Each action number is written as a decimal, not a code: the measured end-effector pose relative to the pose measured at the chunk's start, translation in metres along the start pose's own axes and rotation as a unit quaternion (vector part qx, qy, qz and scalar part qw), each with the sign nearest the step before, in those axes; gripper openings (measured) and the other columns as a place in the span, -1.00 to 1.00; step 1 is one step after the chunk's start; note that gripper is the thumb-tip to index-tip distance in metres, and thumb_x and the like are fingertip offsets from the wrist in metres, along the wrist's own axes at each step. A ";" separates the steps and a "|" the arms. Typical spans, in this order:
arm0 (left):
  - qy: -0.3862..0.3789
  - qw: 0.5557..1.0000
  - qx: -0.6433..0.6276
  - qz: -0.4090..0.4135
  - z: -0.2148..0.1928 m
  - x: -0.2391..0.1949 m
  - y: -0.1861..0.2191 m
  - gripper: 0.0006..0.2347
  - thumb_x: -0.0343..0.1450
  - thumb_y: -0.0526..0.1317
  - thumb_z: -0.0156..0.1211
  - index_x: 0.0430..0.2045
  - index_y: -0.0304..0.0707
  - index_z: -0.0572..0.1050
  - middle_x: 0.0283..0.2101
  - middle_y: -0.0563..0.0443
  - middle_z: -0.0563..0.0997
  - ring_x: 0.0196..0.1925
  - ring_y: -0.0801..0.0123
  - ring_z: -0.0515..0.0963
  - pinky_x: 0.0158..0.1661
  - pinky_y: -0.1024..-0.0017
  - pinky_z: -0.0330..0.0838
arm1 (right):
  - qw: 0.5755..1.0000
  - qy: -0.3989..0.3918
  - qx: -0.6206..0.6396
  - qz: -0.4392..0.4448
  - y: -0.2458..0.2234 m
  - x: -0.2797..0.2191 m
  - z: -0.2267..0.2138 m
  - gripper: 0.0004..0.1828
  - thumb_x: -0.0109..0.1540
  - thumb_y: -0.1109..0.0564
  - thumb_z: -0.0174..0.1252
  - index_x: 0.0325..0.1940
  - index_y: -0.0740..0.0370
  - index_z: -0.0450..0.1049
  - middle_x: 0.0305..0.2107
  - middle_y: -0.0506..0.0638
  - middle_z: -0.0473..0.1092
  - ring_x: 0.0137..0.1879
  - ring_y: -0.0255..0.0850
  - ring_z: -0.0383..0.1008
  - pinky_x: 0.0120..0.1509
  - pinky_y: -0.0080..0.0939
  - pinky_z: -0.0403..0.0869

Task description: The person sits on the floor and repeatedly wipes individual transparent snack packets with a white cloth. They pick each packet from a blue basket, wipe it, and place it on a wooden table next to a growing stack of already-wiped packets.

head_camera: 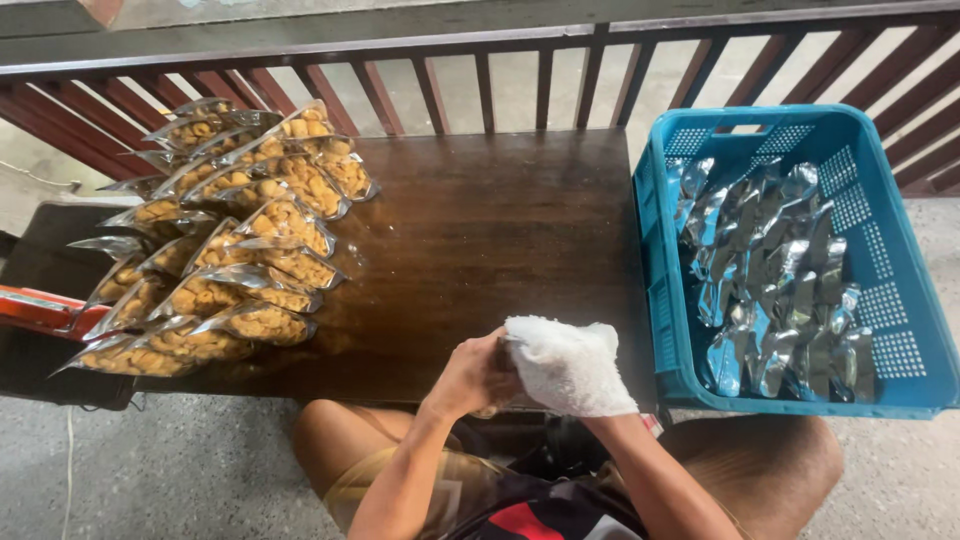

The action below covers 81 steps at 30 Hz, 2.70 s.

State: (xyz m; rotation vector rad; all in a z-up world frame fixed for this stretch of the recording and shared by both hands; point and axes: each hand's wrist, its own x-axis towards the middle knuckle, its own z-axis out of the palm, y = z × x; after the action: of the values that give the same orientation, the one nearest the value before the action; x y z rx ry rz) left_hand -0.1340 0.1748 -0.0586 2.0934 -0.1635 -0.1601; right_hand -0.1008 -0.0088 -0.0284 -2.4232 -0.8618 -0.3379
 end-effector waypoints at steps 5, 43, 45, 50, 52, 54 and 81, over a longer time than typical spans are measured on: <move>0.097 0.985 -0.142 -0.018 0.000 0.008 -0.020 -0.53 0.25 -0.24 0.49 0.04 -0.32 0.49 -0.18 -0.03 0.71 -0.16 0.43 0.65 -0.08 0.40 0.56 | 0.956 -0.071 0.258 0.117 0.010 -0.011 0.000 -0.47 0.15 0.25 0.15 0.22 0.03 0.49 -0.43 -0.11 0.61 -0.33 -0.17 0.66 -0.21 -0.20 0.58; 0.214 0.919 -0.262 0.202 0.053 0.013 -0.063 -0.77 0.30 -0.19 0.51 -0.28 -0.26 0.61 0.02 0.03 0.36 0.16 0.27 0.48 0.15 0.29 0.48 | 0.904 -0.140 0.301 0.269 0.012 -0.024 -0.004 -0.78 0.18 0.20 0.30 -0.12 0.32 0.66 -0.41 0.04 0.55 -0.33 -0.30 0.45 -0.28 -0.17 0.47; 0.223 0.922 -0.232 0.215 0.051 0.014 -0.060 -0.77 0.29 -0.25 0.51 -0.27 -0.28 0.59 0.03 0.00 0.37 0.15 0.24 0.47 0.12 0.28 0.49 | 0.957 -0.119 0.160 0.209 0.009 -0.023 -0.005 -0.75 0.15 0.15 0.28 -0.10 0.22 0.63 -0.39 0.08 0.59 -0.31 -0.20 0.58 -0.22 -0.16 0.52; 0.177 0.938 -0.122 0.273 0.051 0.009 -0.054 -0.80 0.43 -0.36 0.33 -0.12 -0.33 0.48 0.08 -0.16 0.31 0.17 0.13 0.44 0.10 0.25 0.51 | 0.978 -0.139 -0.077 0.138 -0.001 -0.001 0.007 -0.75 0.19 0.09 0.14 -0.07 0.07 0.60 -0.31 0.13 0.57 -0.18 0.08 0.58 -0.12 -0.06 0.51; 0.218 0.925 -0.090 0.298 0.054 0.008 -0.051 -0.78 0.39 -0.36 0.31 -0.14 -0.38 0.46 0.09 -0.26 0.29 0.14 0.03 0.44 0.08 0.19 0.50 | 0.935 -0.259 -0.129 0.203 0.004 0.009 0.006 -0.79 0.21 0.03 0.18 -0.13 0.09 0.59 -0.30 0.13 0.56 -0.10 0.11 0.56 -0.06 0.00 0.49; 0.237 0.921 -0.087 0.298 0.058 0.000 -0.048 -0.81 0.40 -0.34 0.30 -0.21 -0.39 0.42 0.11 -0.29 0.30 0.10 0.02 0.47 0.05 0.18 0.50 | 0.950 -0.248 -0.089 0.169 0.009 0.005 0.005 -0.77 0.19 0.05 0.19 -0.12 0.12 0.58 -0.32 0.16 0.55 -0.13 0.12 0.56 -0.11 -0.01 0.50; 0.269 0.959 0.087 -0.024 0.000 -0.085 -0.044 -0.35 0.14 -0.02 0.59 0.11 -0.19 0.47 0.02 -0.12 0.60 0.10 -0.02 0.56 0.10 0.13 0.44 | 0.943 -0.228 0.241 0.015 0.069 -0.044 0.046 -0.60 -0.04 0.21 0.40 -0.13 0.25 0.55 -0.30 0.00 0.55 -0.19 -0.15 0.55 -0.12 -0.15 0.50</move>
State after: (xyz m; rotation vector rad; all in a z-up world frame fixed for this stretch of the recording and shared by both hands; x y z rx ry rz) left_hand -0.2155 0.2121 -0.0925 2.2366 0.2096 0.4093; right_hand -0.0880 -0.0497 -0.1117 -2.0647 -0.9600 0.4252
